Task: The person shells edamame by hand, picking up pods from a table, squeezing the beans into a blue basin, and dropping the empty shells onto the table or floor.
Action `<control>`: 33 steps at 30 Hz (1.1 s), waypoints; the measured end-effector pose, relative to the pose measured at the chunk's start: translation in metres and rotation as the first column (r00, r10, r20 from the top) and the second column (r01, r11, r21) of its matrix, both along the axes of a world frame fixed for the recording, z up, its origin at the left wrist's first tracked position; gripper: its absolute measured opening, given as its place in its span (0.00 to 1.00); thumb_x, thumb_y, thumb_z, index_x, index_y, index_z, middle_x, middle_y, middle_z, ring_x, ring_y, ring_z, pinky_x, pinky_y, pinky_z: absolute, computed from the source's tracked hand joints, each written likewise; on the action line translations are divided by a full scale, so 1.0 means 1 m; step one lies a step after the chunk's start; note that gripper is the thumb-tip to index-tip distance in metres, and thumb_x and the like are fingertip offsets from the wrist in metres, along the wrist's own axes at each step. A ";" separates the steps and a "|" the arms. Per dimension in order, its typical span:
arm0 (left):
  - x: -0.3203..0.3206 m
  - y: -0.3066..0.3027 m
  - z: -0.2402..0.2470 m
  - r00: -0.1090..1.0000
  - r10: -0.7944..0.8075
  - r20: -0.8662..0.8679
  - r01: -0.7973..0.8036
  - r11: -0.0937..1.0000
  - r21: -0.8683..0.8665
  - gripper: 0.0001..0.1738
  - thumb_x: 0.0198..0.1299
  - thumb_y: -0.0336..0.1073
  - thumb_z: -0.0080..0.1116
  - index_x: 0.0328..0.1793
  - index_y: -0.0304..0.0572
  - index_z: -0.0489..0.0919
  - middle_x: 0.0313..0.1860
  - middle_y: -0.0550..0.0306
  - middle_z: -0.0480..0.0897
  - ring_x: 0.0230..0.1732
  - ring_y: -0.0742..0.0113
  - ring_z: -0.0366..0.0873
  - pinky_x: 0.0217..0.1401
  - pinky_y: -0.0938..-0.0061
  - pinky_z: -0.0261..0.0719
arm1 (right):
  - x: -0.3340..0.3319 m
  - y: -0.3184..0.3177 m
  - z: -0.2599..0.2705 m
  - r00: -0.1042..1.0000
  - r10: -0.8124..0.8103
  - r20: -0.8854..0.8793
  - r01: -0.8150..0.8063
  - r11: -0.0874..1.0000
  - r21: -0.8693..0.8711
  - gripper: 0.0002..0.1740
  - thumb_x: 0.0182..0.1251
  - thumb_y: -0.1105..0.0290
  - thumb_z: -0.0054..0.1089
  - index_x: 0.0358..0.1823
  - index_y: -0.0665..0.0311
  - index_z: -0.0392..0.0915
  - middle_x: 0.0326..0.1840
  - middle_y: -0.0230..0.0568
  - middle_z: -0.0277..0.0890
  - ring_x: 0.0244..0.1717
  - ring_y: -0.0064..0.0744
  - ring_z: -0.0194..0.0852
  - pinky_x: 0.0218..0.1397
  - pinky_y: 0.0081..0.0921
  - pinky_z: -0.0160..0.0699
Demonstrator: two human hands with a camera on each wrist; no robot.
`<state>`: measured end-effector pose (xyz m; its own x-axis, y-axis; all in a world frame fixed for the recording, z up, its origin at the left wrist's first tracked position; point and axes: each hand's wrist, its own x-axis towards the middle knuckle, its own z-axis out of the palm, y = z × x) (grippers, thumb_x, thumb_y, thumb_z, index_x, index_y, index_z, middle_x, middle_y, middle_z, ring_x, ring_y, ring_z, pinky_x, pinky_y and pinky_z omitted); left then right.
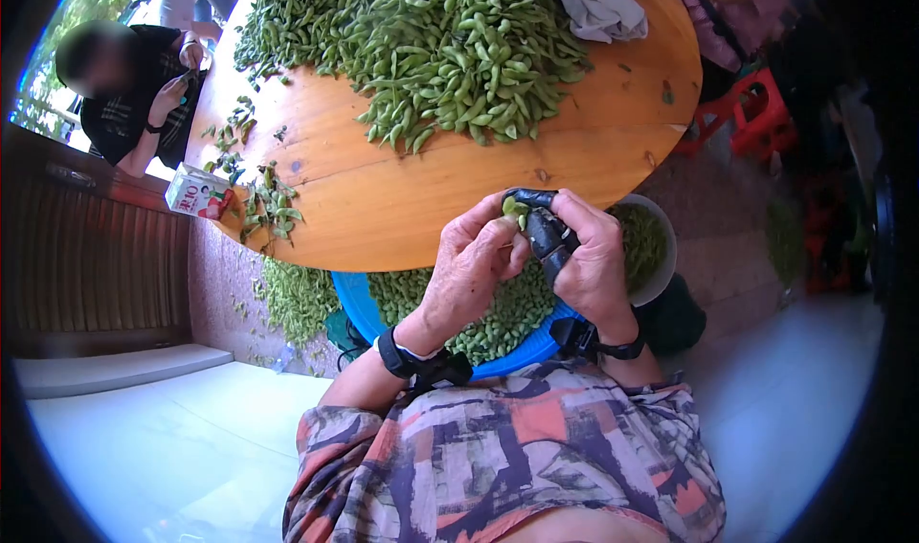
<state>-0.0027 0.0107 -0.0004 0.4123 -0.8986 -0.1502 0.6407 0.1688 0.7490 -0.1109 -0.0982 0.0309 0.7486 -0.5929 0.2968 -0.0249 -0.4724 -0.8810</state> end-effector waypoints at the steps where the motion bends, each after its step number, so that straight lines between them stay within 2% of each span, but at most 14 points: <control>1: 0.003 0.001 -0.001 1.000 -0.022 -0.007 0.022 1.000 -0.004 0.18 0.70 0.33 0.47 0.63 0.37 0.74 0.29 0.64 0.77 0.23 0.81 0.66 0.24 0.86 0.60 | 0.000 0.000 0.000 0.999 0.016 0.035 -0.012 0.996 -0.093 0.15 0.55 0.82 0.57 0.46 0.68 0.79 0.31 0.45 0.77 0.32 0.34 0.78 0.36 0.26 0.75; 2: 0.005 0.003 -0.002 0.999 -0.045 -0.013 0.045 0.999 -0.008 0.17 0.70 0.33 0.48 0.63 0.37 0.74 0.31 0.64 0.78 0.23 0.80 0.65 0.24 0.85 0.60 | -0.001 0.000 -0.001 0.999 0.016 0.035 -0.013 0.996 -0.088 0.15 0.55 0.82 0.57 0.46 0.68 0.79 0.31 0.45 0.77 0.32 0.34 0.78 0.36 0.26 0.75; 4: 0.008 0.006 0.004 0.996 -0.079 -0.038 0.078 0.997 -0.020 0.17 0.70 0.32 0.48 0.62 0.35 0.74 0.32 0.62 0.79 0.24 0.78 0.66 0.25 0.84 0.61 | -0.007 -0.002 0.001 0.996 0.089 -0.023 -0.079 0.960 0.269 0.13 0.59 0.82 0.55 0.45 0.67 0.80 0.28 0.37 0.77 0.29 0.20 0.74 0.32 0.20 0.72; 5: 0.009 0.007 0.006 0.991 -0.115 -0.062 0.113 0.993 -0.037 0.17 0.69 0.31 0.47 0.62 0.34 0.74 0.34 0.60 0.80 0.25 0.76 0.67 0.26 0.82 0.63 | -0.009 -0.004 0.001 0.996 0.086 -0.025 -0.076 0.959 0.273 0.13 0.59 0.82 0.55 0.45 0.67 0.80 0.28 0.37 0.77 0.29 0.20 0.74 0.32 0.20 0.72; 7: 0.014 0.009 0.006 0.986 -0.156 -0.058 0.153 0.987 -0.054 0.18 0.69 0.31 0.50 0.62 0.35 0.74 0.37 0.58 0.81 0.24 0.77 0.67 0.25 0.82 0.63 | -0.012 -0.008 0.001 0.982 0.190 -0.009 -0.155 0.829 0.538 0.11 0.65 0.78 0.52 0.45 0.68 0.80 0.26 0.29 0.75 0.25 0.12 0.69 0.27 0.14 0.67; 8: 0.016 0.010 0.006 0.980 -0.194 -0.048 0.190 0.979 -0.074 0.18 0.68 0.31 0.52 0.63 0.35 0.74 0.39 0.57 0.82 0.24 0.77 0.67 0.25 0.83 0.62 | -0.013 -0.008 0.000 0.982 0.191 -0.010 -0.155 0.828 0.539 0.11 0.65 0.78 0.52 0.45 0.68 0.80 0.26 0.29 0.75 0.25 0.12 0.69 0.27 0.14 0.67; 10: 0.018 0.015 0.015 0.978 -0.206 0.037 0.206 0.978 0.003 0.19 0.68 0.30 0.53 0.64 0.36 0.73 0.41 0.58 0.83 0.25 0.80 0.68 0.25 0.85 0.64 | -0.015 -0.005 -0.001 0.965 0.188 0.184 -0.258 0.807 0.531 0.11 0.69 0.75 0.48 0.46 0.69 0.79 0.24 0.25 0.74 0.21 0.08 0.65 0.23 0.10 0.61; 14: 0.025 0.019 0.017 0.955 -0.254 0.154 0.248 0.967 0.060 0.18 0.66 0.27 0.57 0.62 0.37 0.75 0.46 0.57 0.84 0.25 0.83 0.70 0.26 0.87 0.69 | -0.014 -0.004 0.007 0.966 0.191 0.176 -0.259 0.768 0.586 0.13 0.71 0.73 0.46 0.47 0.72 0.78 0.25 0.27 0.74 0.20 0.09 0.64 0.21 0.11 0.59; 17: 0.026 0.022 0.020 0.957 -0.239 0.164 0.220 0.968 0.123 0.14 0.66 0.28 0.57 0.58 0.37 0.78 0.44 0.58 0.84 0.24 0.83 0.70 0.26 0.86 0.70 | -0.010 -0.009 0.001 0.952 0.144 0.271 -0.298 0.644 0.704 0.14 0.71 0.73 0.46 0.51 0.73 0.75 0.24 0.27 0.71 0.17 0.09 0.59 0.19 0.10 0.55; 21: 0.020 0.024 0.011 0.955 -0.180 0.234 0.135 0.972 0.195 0.11 0.65 0.28 0.58 0.53 0.34 0.80 0.40 0.55 0.85 0.21 0.81 0.70 0.21 0.86 0.64 | -0.008 -0.010 -0.002 0.936 0.141 0.322 -0.342 0.579 0.740 0.14 0.71 0.72 0.48 0.51 0.74 0.75 0.23 0.25 0.68 0.17 0.08 0.58 0.18 0.10 0.53; 23: 0.020 0.026 0.003 0.929 -0.272 0.251 0.190 0.932 0.308 0.08 0.66 0.29 0.57 0.48 0.34 0.81 0.38 0.57 0.85 0.21 0.81 0.71 0.21 0.86 0.65 | -0.008 -0.013 -0.001 0.935 0.082 0.346 -0.326 0.586 0.742 0.15 0.70 0.72 0.49 0.51 0.75 0.75 0.23 0.24 0.67 0.17 0.08 0.56 0.18 0.09 0.52; 27: 0.013 0.023 0.002 0.947 -0.223 0.232 0.154 0.947 0.281 0.11 0.67 0.30 0.57 0.53 0.33 0.79 0.38 0.60 0.83 0.22 0.81 0.72 0.22 0.87 0.65 | -0.010 -0.024 -0.007 0.927 0.061 0.370 -0.339 0.560 0.756 0.15 0.68 0.72 0.53 0.52 0.74 0.74 0.23 0.22 0.66 0.16 0.07 0.55 0.17 0.08 0.51; 29: 0.009 0.018 0.005 0.979 -0.103 0.178 0.072 0.982 0.173 0.15 0.66 0.30 0.58 0.58 0.35 0.76 0.38 0.61 0.81 0.23 0.80 0.73 0.22 0.86 0.66 | -0.012 -0.026 -0.009 0.921 0.065 0.384 -0.359 0.526 0.771 0.15 0.68 0.72 0.53 0.52 0.74 0.74 0.23 0.22 0.65 0.16 0.07 0.55 0.17 0.08 0.51; 33: 0.001 0.008 0.009 0.970 -0.020 0.243 -0.027 0.982 0.187 0.20 0.65 0.30 0.61 0.62 0.37 0.72 0.37 0.65 0.76 0.25 0.81 0.72 0.25 0.87 0.67 | -0.012 -0.022 -0.010 0.906 0.046 0.421 -0.384 0.509 0.771 0.14 0.69 0.73 0.52 0.52 0.74 0.74 0.23 0.22 0.64 0.16 0.08 0.55 0.16 0.08 0.51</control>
